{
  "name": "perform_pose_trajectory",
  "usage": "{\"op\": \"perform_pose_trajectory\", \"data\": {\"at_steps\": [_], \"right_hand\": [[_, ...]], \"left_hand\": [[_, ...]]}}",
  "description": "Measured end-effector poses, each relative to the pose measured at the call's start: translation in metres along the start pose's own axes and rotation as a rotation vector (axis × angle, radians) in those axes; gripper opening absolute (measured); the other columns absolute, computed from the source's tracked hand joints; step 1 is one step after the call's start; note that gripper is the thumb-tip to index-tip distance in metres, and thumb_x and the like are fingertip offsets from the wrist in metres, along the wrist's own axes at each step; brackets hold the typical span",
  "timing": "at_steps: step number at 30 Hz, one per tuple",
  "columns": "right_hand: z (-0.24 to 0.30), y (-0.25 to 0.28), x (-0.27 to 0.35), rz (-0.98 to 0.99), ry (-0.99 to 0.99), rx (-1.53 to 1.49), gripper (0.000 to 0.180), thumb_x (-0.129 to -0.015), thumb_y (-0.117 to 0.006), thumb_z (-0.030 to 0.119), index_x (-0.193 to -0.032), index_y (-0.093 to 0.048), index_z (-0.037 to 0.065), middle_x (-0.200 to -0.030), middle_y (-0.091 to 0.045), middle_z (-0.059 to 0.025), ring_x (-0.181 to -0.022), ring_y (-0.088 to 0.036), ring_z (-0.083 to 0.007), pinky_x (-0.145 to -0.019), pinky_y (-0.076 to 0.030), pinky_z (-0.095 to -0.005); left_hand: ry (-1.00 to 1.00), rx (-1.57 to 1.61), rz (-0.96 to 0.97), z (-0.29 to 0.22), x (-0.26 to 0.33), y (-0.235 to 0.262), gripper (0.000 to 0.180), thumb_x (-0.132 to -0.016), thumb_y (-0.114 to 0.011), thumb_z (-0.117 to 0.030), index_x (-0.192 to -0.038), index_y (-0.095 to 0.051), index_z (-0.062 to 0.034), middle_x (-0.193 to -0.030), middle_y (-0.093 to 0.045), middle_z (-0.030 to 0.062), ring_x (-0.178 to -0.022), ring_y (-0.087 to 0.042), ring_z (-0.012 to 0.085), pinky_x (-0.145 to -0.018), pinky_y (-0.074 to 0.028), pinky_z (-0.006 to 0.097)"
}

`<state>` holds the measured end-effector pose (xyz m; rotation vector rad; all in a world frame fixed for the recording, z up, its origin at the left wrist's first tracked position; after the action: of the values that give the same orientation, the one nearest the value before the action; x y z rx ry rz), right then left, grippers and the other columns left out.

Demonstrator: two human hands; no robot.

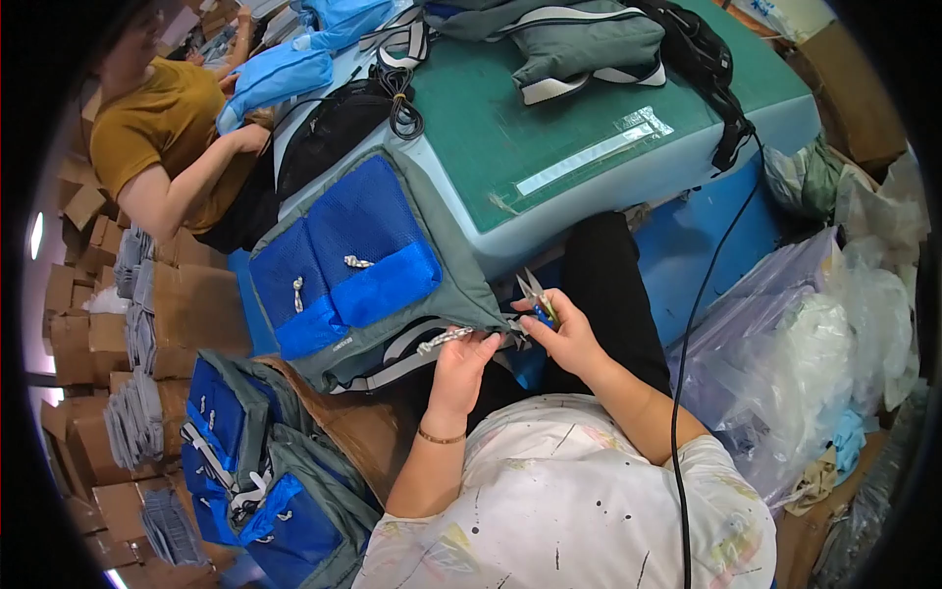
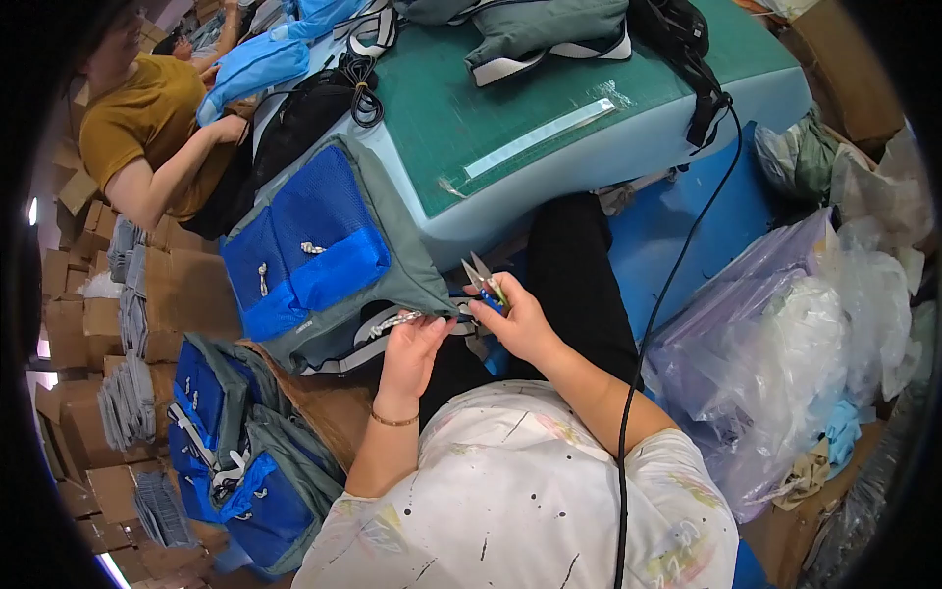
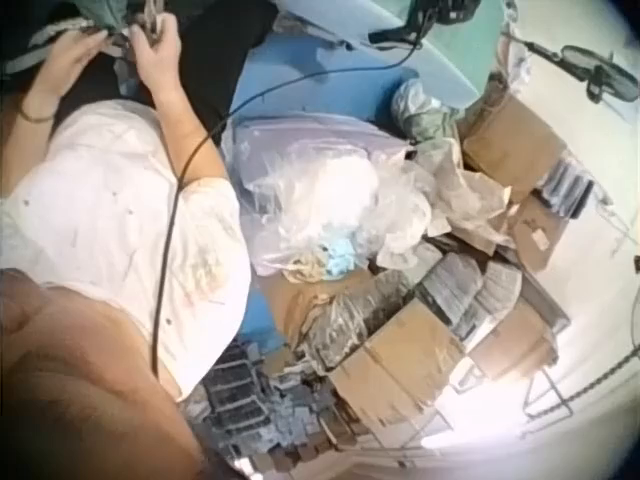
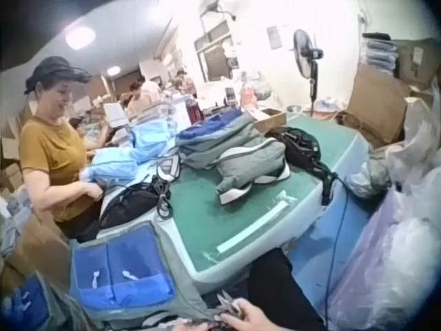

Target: Trimming excess threads and attaching labels to bags in a production workshop.

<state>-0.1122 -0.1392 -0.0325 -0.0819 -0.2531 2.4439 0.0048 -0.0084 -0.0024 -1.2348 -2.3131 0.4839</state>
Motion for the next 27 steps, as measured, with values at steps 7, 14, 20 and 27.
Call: {"op": "perform_pose_trajectory", "data": {"at_steps": [7,14,20,27], "right_hand": [[0.011,-0.015,-0.026,-0.055,0.049,0.148,0.026,-0.085,-0.066,0.019,-0.099,-0.051,0.004,-0.079,-0.059,-0.0061,-0.065,-0.051,-0.008,-0.059,-0.042,-0.0238],[-0.003,-0.038,-0.051,-0.12,0.118,0.151,0.029,-0.083,-0.068,0.02,-0.096,-0.048,0.004,-0.077,-0.056,-0.0064,-0.061,-0.049,-0.0098,-0.055,-0.042,-0.0254],[0.005,-0.046,-0.052,-0.14,0.115,0.151,0.027,-0.082,-0.069,0.018,-0.094,-0.048,0.005,-0.073,-0.051,-0.0021,-0.061,-0.045,-0.0078,-0.055,-0.04,-0.0246],[0.007,-0.037,-0.059,-0.128,0.14,0.175,0.026,-0.081,-0.07,0.016,-0.086,-0.046,0.007,-0.071,-0.048,0.0004,-0.061,-0.042,-0.0074,-0.055,-0.039,-0.0235]], "left_hand": [[0.01,-0.718,-0.154,-0.032,0.009,0.001,0.02,-0.088,-0.062,-0.009,-0.1,-0.057,0.0056,-0.096,-0.062,0.0077,-0.084,-0.059,0.011,-0.071,-0.049,0.023],[-0.88,-1.242,-0.397,-0.095,-0.012,-0.04,0.018,-0.08,-0.067,-0.005,-0.093,-0.056,-0.0011,-0.094,-0.056,0.0115,-0.084,-0.054,0.0231,-0.072,-0.044,0.031],[-0.854,-1.577,-0.53,-0.096,-0.055,-0.025,0.056,-0.069,-0.076,-0.021,-0.114,-0.049,-0.0017,-0.092,-0.048,0.0141,-0.086,-0.05,0.0304,-0.079,-0.042,0.04],[-0.855,-1.472,-0.44,-0.1,-0.061,0.0,0.06,-0.072,-0.071,-0.012,-0.124,-0.043,-0.0017,-0.097,-0.047,0.0149,-0.084,-0.049,0.0283,-0.076,-0.044,0.036]]}}
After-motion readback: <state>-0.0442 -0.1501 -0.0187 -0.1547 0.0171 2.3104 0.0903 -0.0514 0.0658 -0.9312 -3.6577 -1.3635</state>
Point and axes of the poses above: each hand's wrist, its own x-axis away from the middle knuckle, its own y-axis out of the back of the hand, z = x × y, the point moved 1 cm from there along -x, towards the middle knuckle
